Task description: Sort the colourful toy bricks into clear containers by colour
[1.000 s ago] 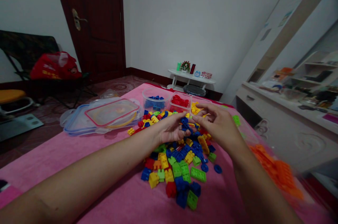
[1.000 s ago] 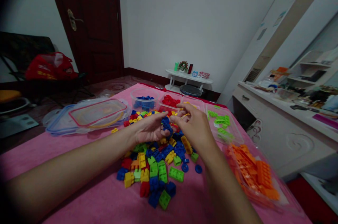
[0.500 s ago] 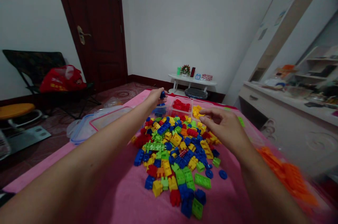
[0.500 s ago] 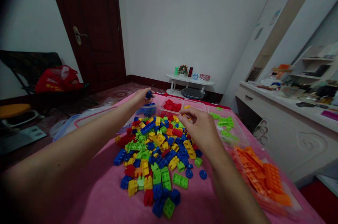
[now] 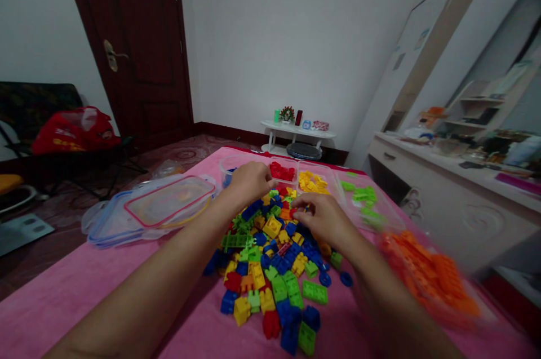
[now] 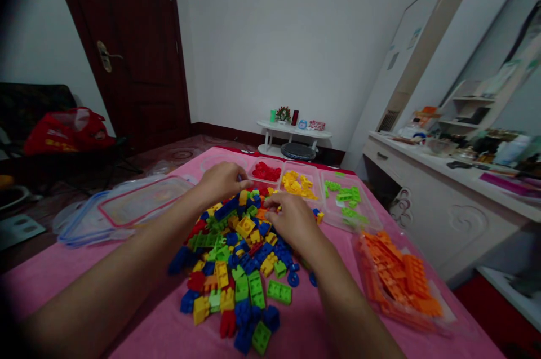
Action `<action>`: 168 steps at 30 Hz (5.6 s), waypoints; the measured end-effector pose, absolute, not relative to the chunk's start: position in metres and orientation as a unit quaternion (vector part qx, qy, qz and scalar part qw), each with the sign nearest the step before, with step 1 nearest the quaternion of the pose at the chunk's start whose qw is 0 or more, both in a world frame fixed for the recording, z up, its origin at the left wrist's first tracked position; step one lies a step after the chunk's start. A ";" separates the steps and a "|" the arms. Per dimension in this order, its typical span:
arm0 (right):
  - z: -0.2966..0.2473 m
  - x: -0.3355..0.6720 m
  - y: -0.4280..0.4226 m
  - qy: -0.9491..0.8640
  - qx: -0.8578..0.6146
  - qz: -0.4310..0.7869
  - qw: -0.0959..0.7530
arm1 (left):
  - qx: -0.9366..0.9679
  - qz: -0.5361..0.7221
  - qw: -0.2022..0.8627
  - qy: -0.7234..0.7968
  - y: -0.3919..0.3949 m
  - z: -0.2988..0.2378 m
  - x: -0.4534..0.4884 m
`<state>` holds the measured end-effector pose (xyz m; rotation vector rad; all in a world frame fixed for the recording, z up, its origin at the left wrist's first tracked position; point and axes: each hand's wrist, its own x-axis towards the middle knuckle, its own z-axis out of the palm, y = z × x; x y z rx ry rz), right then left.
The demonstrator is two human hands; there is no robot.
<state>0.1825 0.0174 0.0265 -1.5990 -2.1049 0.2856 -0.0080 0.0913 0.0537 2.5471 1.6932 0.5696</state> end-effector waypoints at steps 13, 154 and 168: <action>0.021 0.188 0.017 -0.793 -0.594 0.074 0.110 | 0.896 0.019 0.051 0.441 0.091 0.050 -0.027; 0.032 0.194 0.027 -0.665 -0.538 0.084 0.512 | 0.436 0.282 0.814 0.259 0.088 0.024 0.044; 0.028 0.194 0.029 -0.740 -0.493 0.032 0.456 | 0.290 0.249 0.908 0.173 0.092 0.007 0.054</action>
